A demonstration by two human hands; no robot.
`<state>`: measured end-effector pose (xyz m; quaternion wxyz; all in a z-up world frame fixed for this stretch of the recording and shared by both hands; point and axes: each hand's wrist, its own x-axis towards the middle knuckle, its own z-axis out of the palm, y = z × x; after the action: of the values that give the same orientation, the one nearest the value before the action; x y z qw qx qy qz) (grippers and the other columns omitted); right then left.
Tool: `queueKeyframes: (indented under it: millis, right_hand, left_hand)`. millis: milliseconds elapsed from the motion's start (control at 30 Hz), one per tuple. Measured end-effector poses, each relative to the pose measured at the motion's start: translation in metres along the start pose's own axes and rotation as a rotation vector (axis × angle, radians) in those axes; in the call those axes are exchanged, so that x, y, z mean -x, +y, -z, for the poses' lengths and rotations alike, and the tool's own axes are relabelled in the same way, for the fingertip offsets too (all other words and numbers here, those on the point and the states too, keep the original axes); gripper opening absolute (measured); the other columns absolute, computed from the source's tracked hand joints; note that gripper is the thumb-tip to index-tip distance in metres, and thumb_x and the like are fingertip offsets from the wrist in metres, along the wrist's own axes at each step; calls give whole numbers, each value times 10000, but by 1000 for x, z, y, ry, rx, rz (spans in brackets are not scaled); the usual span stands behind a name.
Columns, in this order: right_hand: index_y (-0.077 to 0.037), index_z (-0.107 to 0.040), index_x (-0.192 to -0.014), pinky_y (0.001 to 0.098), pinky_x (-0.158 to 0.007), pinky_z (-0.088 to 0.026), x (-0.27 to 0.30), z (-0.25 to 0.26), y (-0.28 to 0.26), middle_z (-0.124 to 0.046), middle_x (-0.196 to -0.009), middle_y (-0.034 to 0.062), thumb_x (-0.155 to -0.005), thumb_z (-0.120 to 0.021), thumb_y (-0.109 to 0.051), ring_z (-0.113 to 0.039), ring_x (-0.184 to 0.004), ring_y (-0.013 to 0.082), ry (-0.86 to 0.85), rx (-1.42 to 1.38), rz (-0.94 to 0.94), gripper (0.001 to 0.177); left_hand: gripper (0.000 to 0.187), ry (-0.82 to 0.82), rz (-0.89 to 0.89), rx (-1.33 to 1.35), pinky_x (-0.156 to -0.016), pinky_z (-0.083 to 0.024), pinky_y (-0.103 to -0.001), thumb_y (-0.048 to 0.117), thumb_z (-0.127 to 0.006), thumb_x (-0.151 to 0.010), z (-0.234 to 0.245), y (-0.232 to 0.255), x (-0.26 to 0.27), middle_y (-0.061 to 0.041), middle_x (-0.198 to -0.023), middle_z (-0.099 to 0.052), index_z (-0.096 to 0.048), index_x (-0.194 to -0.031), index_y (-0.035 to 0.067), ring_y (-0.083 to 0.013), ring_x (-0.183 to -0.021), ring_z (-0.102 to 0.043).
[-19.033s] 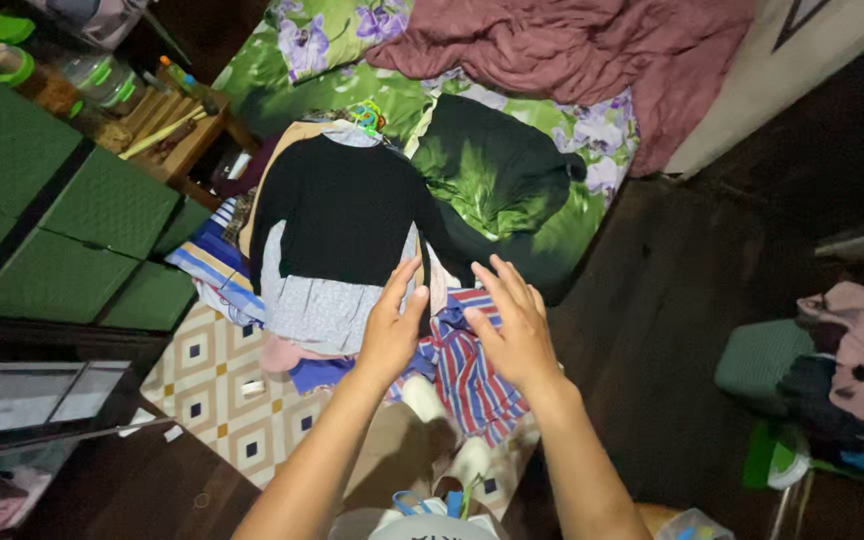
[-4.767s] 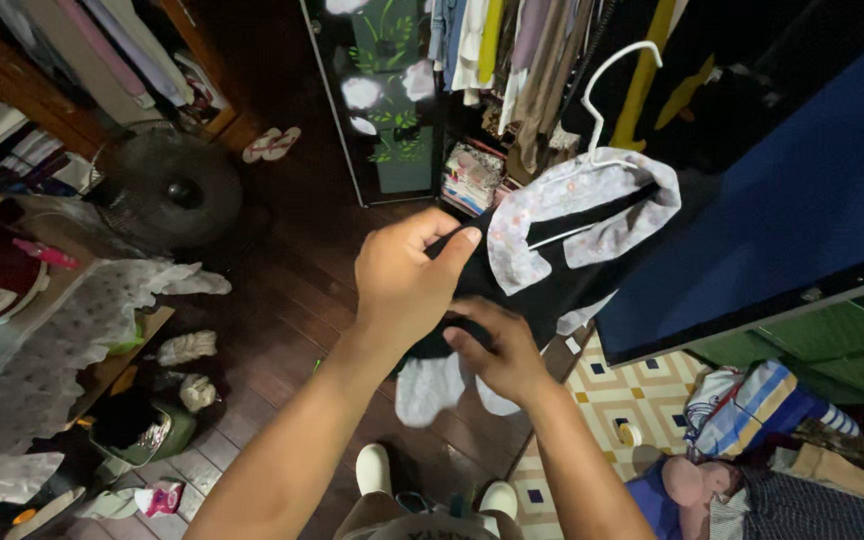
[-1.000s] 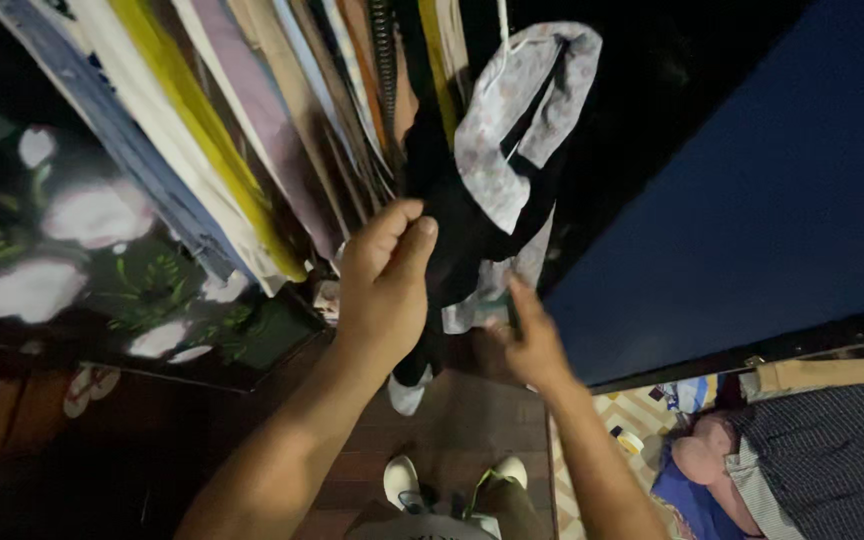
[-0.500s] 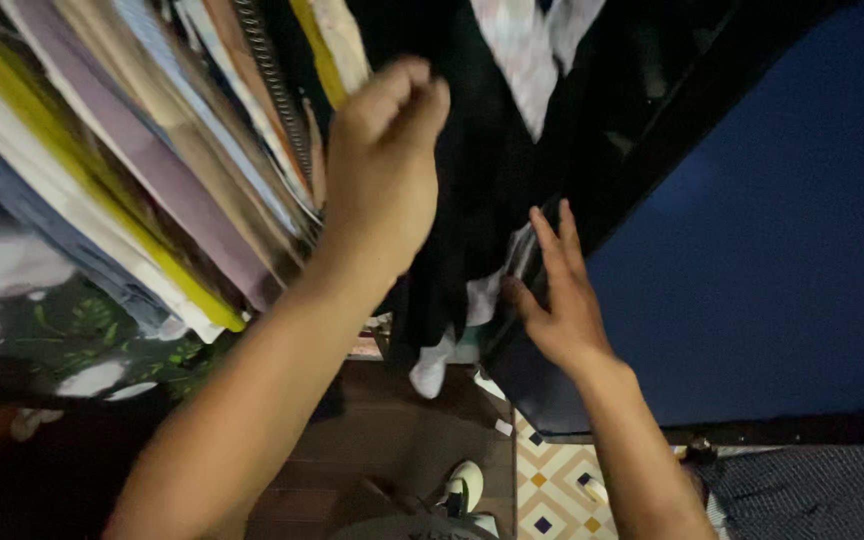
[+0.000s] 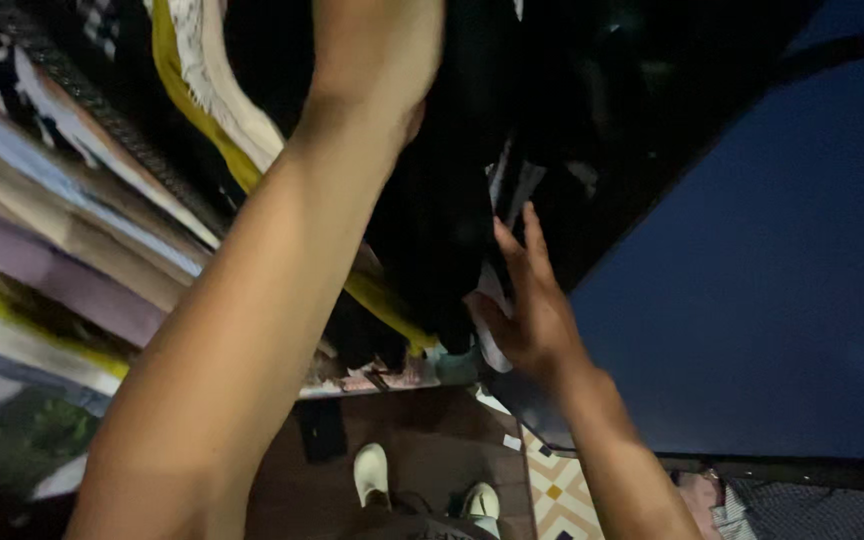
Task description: The person takes various items of clothing from a pile on a bed and places them onto hangers before hanging them inside a closet.
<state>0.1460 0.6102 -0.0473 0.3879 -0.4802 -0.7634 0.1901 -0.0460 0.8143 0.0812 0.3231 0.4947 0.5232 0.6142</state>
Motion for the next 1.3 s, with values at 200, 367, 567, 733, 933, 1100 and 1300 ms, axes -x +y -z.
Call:
queueKeyframes:
  millis: [200, 367, 567, 733, 933, 1100, 1300]
  right_hand:
    - [-195, -137, -1731, 382, -1136, -520, -24, -15, -8, -337, -1787, 132, -906, -763, -116, -585, -1452, 360, -30, -255, -249, 1039]
    - [-136, -347, -1597, 466, -1099, -517, -36, -23, -10, -161, -1738, 261, -838, -815, -21, -406, -1504, 431, 16, -100, -79, 899]
    - [-179, -310, -1680, 504, -1326, -420, -64, -28, -5, -395, -1725, 200, -1042, -708, -18, -427, -1614, 398, 274, -15, 266, 769]
    - [-165, -192, -1731, 464, -1342, -383, -125, -1, -36, -340, -1749, 180, -1178, -645, -288, -400, -1612, 323, 275, -396, 237, 726]
    - [-127, 11, -1724, 438, -1340, -386, -208, 0, -55, -265, -1733, 285, -1140, -653, -14, -340, -1632, 387, 281, -84, 355, 891]
    - [-113, -28, -1778, 404, -1149, -562, -205, 21, -52, -547, -1694, 232, -998, -560, 85, -678, -1407, 322, 238, -146, -22, 965]
    - [-95, -19, -1753, 424, -1291, -441, -209, 27, -48, -558, -1628, 275, -966, -501, 154, -621, -1557, 376, 143, 28, 32, 956]
  left_hand:
    - [283, -43, 70, -123, -801, -485, -402, 223, -525, -1137, -3, -14, -52, -100, -963, -663, -681, -1158, -12, -219, -863, -595]
    - [304, -144, 21, -116, -774, -485, -437, 243, -520, -1132, 8, 0, -45, -142, -945, -669, -687, -1142, -11, -266, -836, -600]
    - [330, -301, -145, -50, -743, -484, -480, 266, -514, -1127, 22, 8, -8, -194, -924, -676, -695, -1123, -9, -323, -805, -605]
    - [327, 74, -1088, -716, -1266, -445, -442, 244, -353, -1248, 54, -34, -7, -138, -1494, -619, -548, -1486, 132, -328, -1443, -555]
    - [759, -392, -67, 570, -1332, -227, -436, 497, -477, -1125, 52, -67, 14, -137, -1795, -249, -130, -1738, 213, -290, -1663, -236]
    - [771, -204, 205, -229, -1210, -392, -425, 420, -388, -1064, 54, -111, -23, -200, -1633, -486, -112, -1763, 246, -347, -1486, -497]
    - [676, -7, -359, -250, -1259, -360, -423, 333, -453, -1151, 39, -129, 12, -316, -1723, -331, -156, -1719, 120, -456, -1554, -395]
